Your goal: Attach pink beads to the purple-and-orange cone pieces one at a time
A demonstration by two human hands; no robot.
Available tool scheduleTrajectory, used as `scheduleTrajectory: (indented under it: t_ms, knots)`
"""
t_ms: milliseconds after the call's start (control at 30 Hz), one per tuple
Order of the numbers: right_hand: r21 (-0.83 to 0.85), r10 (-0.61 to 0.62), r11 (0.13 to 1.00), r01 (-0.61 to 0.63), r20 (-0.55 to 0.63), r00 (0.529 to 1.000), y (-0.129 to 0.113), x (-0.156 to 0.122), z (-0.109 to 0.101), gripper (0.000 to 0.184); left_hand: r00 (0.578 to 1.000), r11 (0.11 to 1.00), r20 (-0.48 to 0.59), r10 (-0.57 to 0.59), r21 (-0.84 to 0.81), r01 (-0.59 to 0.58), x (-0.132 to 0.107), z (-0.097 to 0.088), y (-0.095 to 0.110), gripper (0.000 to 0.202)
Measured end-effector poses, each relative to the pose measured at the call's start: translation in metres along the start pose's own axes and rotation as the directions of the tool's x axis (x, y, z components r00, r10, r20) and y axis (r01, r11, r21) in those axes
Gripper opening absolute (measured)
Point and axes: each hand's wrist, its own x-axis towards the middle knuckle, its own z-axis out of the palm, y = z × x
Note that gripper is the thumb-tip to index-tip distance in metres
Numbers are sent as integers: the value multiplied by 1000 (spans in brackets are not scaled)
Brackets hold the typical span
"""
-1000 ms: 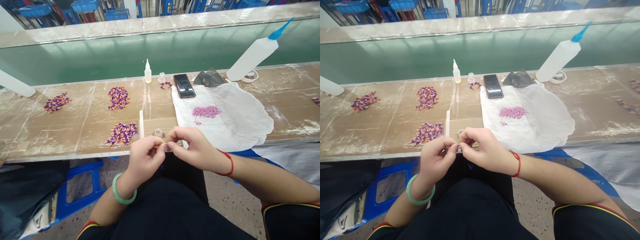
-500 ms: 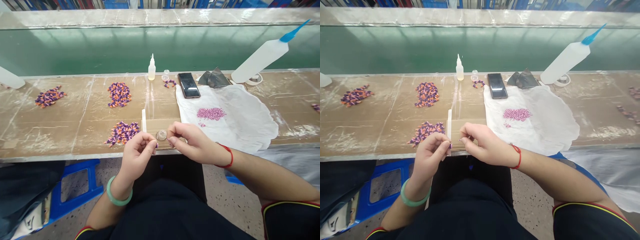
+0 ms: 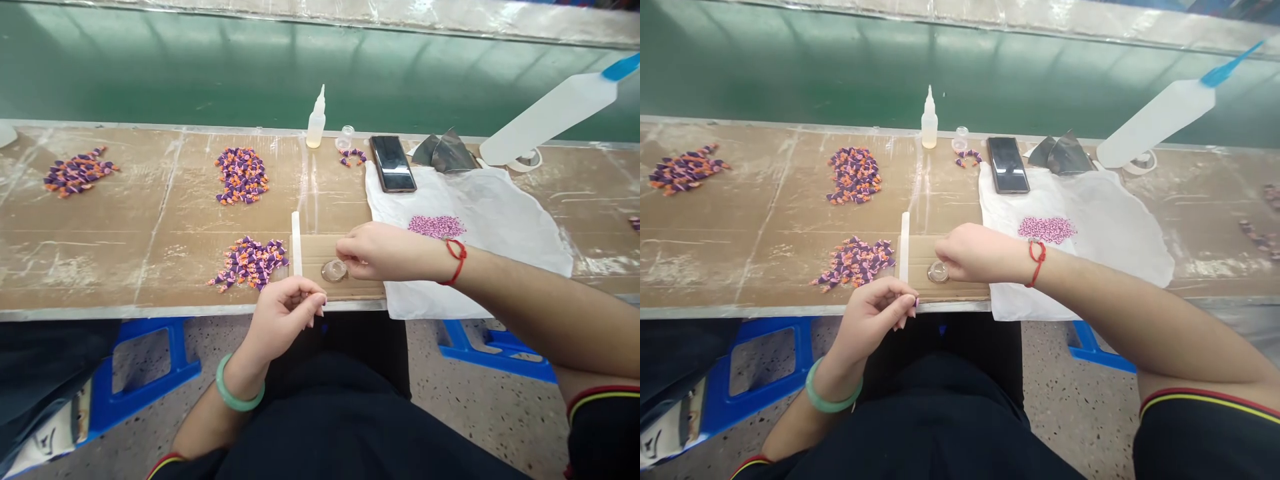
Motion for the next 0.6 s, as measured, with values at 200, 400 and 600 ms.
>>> scheduleTrajectory:
  t_ms: [200, 400, 600]
  knots:
    - [-20, -39, 999, 39, -20, 999, -2, 2, 0, 22, 1000, 999, 3, -25, -27, 25, 0, -2, -3, 23]
    - [-53, -32, 998, 31, -17, 999, -4, 3, 0, 21, 999, 995, -9, -41, -86, 40, -1, -1, -3, 18]
    - [2, -77, 997, 78, -135, 988, -1, -4, -2, 25, 994, 984, -55, -97, -156, 87, -5, 3, -2, 25]
